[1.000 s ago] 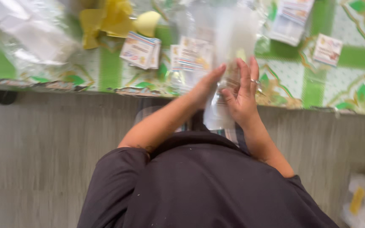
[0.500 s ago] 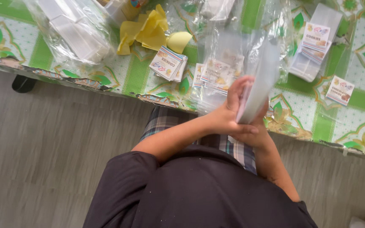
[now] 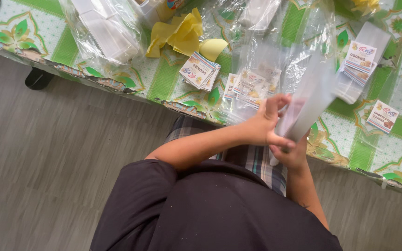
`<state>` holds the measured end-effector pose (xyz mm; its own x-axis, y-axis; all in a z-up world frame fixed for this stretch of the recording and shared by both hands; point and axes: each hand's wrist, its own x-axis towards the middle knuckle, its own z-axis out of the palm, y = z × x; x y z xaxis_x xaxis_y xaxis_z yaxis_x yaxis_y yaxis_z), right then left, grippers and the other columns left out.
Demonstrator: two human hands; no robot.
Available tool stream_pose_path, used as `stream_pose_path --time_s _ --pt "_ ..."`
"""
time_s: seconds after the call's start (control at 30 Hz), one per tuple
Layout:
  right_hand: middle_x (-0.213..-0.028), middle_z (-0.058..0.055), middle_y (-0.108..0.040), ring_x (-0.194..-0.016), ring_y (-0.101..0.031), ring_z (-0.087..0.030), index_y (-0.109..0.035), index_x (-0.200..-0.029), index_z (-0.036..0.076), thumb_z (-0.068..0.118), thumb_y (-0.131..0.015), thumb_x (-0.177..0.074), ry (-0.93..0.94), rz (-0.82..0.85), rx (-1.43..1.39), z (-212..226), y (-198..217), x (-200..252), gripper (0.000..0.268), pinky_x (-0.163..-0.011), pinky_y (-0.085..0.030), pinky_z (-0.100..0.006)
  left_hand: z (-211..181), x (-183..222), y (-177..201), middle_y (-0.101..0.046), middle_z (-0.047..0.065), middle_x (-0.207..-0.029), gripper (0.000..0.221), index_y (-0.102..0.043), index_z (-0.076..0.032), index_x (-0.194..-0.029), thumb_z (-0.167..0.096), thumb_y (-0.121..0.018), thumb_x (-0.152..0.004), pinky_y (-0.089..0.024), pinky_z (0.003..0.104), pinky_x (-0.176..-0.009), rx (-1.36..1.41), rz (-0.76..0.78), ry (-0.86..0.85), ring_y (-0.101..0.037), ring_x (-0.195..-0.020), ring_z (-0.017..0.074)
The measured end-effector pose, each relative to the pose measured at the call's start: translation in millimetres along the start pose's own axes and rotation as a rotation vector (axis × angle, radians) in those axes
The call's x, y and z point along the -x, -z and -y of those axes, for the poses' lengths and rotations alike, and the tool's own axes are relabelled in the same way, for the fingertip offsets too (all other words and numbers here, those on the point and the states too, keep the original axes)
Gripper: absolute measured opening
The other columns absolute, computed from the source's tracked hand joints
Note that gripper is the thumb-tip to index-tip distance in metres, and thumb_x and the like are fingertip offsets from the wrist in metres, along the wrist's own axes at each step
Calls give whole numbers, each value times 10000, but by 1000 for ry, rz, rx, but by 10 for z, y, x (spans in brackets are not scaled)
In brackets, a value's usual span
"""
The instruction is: The person organizes and sorts stacks of printed cookie labels on a table, placing them into plastic sleeves and arranging the sleeves together.
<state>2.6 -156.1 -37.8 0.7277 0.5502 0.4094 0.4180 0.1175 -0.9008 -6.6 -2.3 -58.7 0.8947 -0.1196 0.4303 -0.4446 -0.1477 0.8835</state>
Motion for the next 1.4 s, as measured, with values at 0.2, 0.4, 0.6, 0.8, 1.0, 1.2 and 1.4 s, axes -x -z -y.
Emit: stream_pose_path --time_s 0.2,0.4,0.6,0.8,1.0,1.2,1.4 --pt "-1571 -251 -311 -1472 -371 -392 -418 -1514 73 279 -880 -643 -4 118 486 -174 125 32 1006 -1187 -374 -514 202 -68 -118 -544 196 -1353 1236 -7 -120 -1613 -358 -889 -780 -458 449 -1152 280 -63 128 -580 -1295 342" --pt "-1567 -105 -481 -1392 -512 -286 -478 -1543 122 427 -743 -932 -420 -248 556 -611 1427 310 732 -1156 -440 -422 254 -188 189 -570 167 -1316 1083 -89 -74 -1547 -312 -839 -802 -553 467 -987 801 -159 374 -613 -1190 321" --pt "-1411 -252 -479 -1325 -389 -564 -644 -1369 153 372 -869 -822 -565 -415 1495 -1296 2426 525 630 -996 -360 -697 -203 -268 422 -548 140 -1420 861 -440 24 -1482 -531 -739 -896 -554 485 -1103 1009 -58 343 -605 -1335 302" --pt "-1548 -209 -427 -1266 -426 -429 -573 -1519 261 491 -734 -973 -746 -336 1450 -1263 1995 711 613 -957 -403 -608 -400 -394 370 -541 164 -1456 982 -375 21 -1528 -624 -717 -871 -579 461 -1028 1085 -77 499 -614 -1258 298" --pt "-1514 -198 -444 -1251 -442 -406 -587 -1505 240 598 -684 -994 -696 -343 1418 -887 1418 673 632 -963 -399 -592 -251 -423 131 -567 267 -1288 987 -409 73 -1548 -681 -661 -963 -578 408 -918 1358 20 606 -660 -1076 320" --pt "-1546 -161 -285 -1373 -443 -333 -168 -1589 87 694 -677 -901 -255 -463 124 -278 898 424 1049 -1101 -550 -522 -79 -340 -60 -597 262 -1381 924 -444 53 -1481 -581 -688 -855 -591 471 -1038 1216 71 839 -659 -1221 356" --pt "-1454 -174 -588 -1339 -641 -298 -80 -1664 53 319 -888 -886 -455 -362 -215 -8 647 313 1152 -1058 -646 -401 178 -145 -125 -620 278 -1316 824 -447 92 -1445 -186 -698 -712 -589 491 -1029 1256 271 713 -676 -1160 377"
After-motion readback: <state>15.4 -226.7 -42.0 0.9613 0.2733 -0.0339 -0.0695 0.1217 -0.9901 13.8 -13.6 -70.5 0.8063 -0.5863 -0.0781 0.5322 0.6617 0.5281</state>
